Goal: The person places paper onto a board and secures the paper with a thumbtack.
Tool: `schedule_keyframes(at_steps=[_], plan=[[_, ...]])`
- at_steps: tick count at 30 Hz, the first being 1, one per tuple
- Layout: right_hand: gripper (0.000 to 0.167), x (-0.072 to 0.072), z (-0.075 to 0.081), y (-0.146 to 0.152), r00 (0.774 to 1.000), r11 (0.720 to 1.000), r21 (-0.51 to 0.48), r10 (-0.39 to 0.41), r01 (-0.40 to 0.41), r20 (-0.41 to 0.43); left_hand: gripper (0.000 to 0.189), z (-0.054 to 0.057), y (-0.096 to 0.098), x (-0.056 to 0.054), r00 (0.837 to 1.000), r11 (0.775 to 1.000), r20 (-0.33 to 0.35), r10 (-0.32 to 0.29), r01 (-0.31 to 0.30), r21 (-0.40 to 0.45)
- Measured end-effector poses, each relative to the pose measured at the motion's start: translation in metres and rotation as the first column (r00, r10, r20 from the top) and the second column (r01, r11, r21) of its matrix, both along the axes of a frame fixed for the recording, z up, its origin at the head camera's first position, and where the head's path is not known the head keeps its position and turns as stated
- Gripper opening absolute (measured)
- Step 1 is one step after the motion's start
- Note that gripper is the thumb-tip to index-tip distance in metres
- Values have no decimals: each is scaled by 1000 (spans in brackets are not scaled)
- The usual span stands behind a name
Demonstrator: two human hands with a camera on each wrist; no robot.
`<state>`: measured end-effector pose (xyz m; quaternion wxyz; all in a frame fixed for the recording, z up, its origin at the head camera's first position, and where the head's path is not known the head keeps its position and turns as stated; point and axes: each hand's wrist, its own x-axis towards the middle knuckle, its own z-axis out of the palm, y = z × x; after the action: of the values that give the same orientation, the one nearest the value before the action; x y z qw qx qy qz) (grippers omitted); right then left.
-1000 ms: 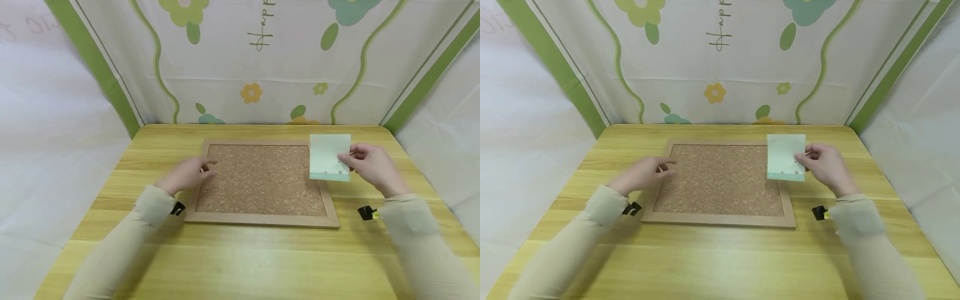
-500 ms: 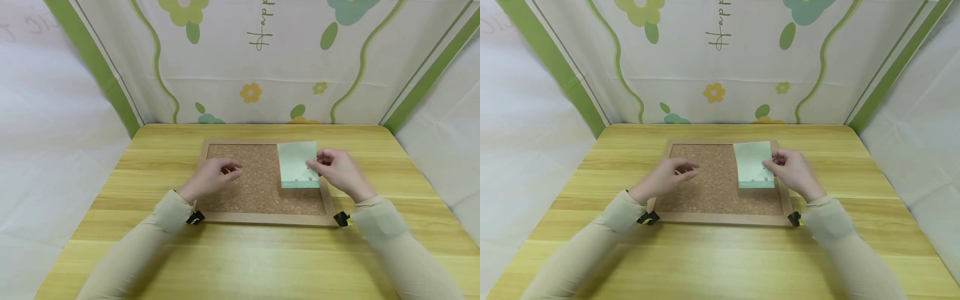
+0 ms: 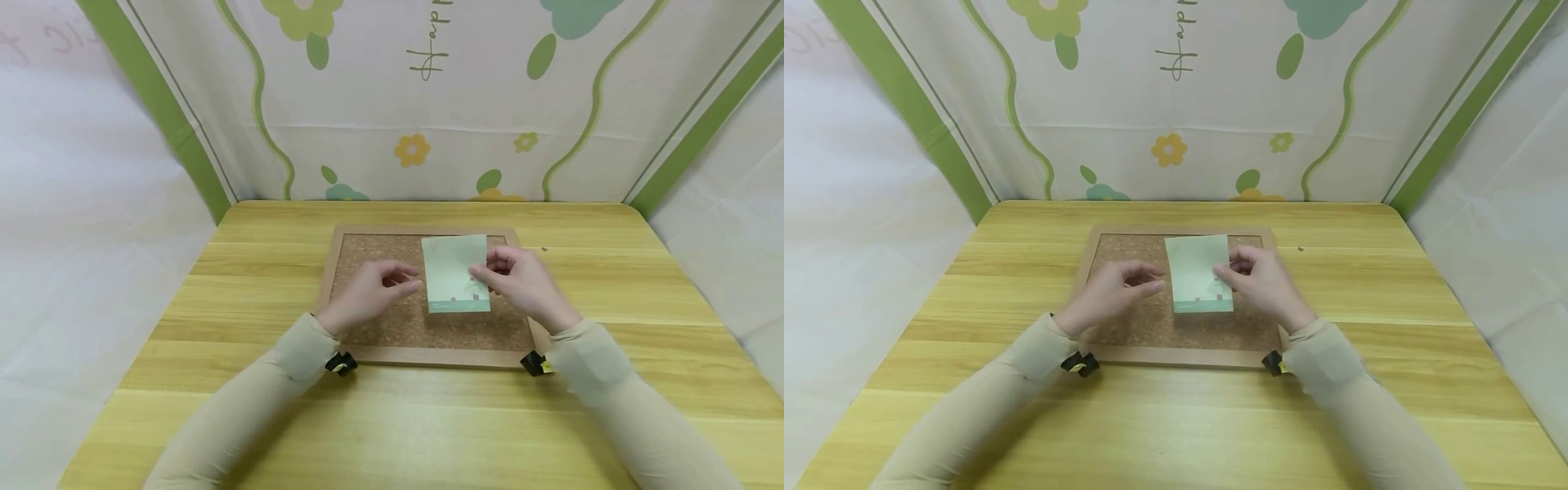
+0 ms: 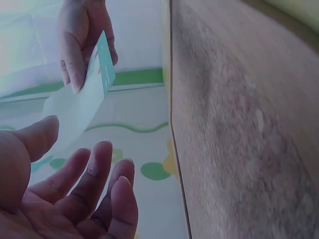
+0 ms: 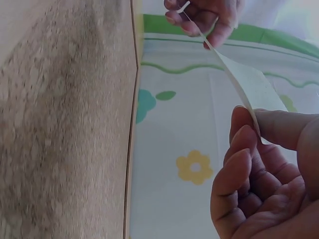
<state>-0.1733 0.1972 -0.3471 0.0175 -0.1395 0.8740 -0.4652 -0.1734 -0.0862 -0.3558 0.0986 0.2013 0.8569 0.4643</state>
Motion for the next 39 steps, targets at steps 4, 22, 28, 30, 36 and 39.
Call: schedule_keyframes(at_steps=[4, 22, 28, 30, 36, 39], plan=[[25, 0, 0, -9, 1000, 1000, -10, 23, -23, -8, 32, 0, 2, 1, 1000, 1000, 22, 19, -19, -4], [19, 1, -6, -31, 996, 993, -83, 87, -84, 36, 20, -7, -7, -7, 998, 998, 58, -21, 17, 59], [21, -1, -11, -34, 993, 993, -55, 109, -107, 39, 19, -9, -14, -10, 999, 999, 29, -13, 12, 37], [21, -1, -13, -35, 994, 994, -41, 105, -104, 43, 19, -10, -16, -12, 1000, 1000, 25, -14, 13, 25], [19, -5, -18, -38, 995, 997, 12, 80, -81, 60, 19, -11, -23, -14, 999, 1000, 42, -20, 19, 8], [17, -7, -21, -41, 994, 996, 30, 83, -86, 72, 19, -13, -26, -17, 999, 1000, 38, -25, 26, -18]])
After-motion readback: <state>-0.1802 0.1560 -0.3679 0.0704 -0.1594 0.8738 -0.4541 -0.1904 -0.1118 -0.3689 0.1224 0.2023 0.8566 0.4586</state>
